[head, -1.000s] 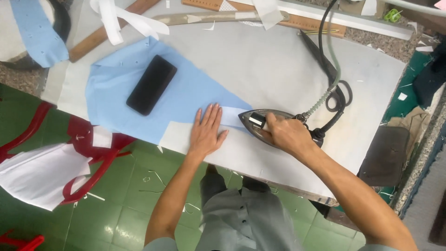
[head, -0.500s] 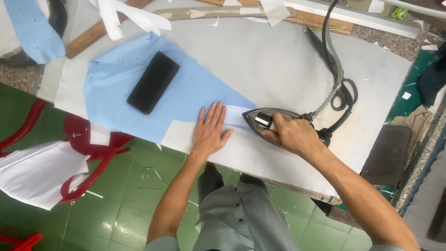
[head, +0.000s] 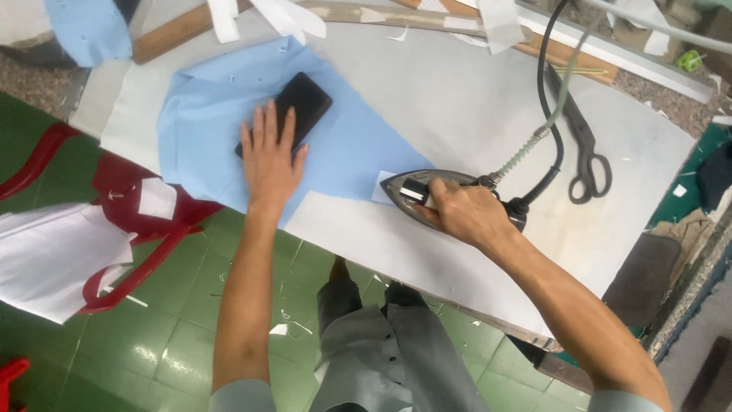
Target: The person irons a light blue shirt on a white worktable using a steam iron. They repeatedly smooth the fabric, place a black smartphone on the shirt to hold it flat, and iron over the phone and surrounding areas.
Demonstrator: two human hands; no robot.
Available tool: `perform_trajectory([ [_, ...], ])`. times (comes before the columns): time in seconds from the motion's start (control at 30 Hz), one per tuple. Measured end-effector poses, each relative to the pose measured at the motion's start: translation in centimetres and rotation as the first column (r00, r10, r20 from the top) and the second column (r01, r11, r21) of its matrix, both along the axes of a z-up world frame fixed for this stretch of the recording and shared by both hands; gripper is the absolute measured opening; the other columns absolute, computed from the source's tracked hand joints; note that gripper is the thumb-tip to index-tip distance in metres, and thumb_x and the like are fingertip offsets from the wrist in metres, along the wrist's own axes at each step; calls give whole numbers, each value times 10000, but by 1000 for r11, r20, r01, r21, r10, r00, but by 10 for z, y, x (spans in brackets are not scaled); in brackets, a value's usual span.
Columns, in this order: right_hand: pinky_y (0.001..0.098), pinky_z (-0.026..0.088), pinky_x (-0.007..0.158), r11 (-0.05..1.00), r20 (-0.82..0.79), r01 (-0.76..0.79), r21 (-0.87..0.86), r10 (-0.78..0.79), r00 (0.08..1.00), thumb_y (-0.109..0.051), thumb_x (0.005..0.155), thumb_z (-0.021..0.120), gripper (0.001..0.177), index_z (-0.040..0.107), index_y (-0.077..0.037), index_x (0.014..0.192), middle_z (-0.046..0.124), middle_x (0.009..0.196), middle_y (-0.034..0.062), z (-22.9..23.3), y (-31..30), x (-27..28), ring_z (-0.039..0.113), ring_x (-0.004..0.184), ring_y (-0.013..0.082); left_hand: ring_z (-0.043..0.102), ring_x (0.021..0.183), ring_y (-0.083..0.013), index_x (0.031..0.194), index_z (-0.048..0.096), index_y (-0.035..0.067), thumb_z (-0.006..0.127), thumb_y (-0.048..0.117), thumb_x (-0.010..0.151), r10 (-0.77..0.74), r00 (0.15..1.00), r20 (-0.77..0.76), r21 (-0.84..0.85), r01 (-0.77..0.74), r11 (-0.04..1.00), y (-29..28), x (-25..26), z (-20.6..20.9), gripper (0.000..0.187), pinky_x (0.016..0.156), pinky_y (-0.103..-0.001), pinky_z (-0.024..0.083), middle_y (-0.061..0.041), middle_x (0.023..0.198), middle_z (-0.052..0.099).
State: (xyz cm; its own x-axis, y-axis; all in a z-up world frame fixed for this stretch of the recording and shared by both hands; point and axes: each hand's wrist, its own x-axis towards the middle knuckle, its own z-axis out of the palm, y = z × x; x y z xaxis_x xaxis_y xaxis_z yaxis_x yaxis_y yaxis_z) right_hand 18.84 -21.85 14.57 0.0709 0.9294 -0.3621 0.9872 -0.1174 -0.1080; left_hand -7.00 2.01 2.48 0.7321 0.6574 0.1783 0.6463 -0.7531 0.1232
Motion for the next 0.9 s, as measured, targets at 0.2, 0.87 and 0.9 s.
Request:
perform_trajectory([
  [0.2,401,610,578,988,-54,-119,99,124,991,-525,991,542,434,586,-94,1014,703,734,137,-9,48,-36,756,655,296,482,1252,-372,1459,621,197,678,396,979,62,995,77,129,-72,989,-3,-29,-12,523,956,-523,398,-160,1505,461],
  [0.87,460,613,681,993,-134,105,-48,-111,985,-449,944,643,382,529,-88,1000,712,793,183,-12,-18,-2,762,747,360,339,1506,-329,1514,468,37,525,446,1008,-286,953,101,-127,297,946,-157,40,-19,653,1237,-588,159,-169,1597,419],
  [0.9,460,613,695,990,-127,128,-60,-134,983,-451,939,650,386,521,-94,1006,714,800,181,-12,-28,4,762,755,361,320,1518,-306,1527,449,46,496,466,1020,-299,951,77,-155,308,939,-164,42,-24,660,1249,-571,142,-154,1618,393],
])
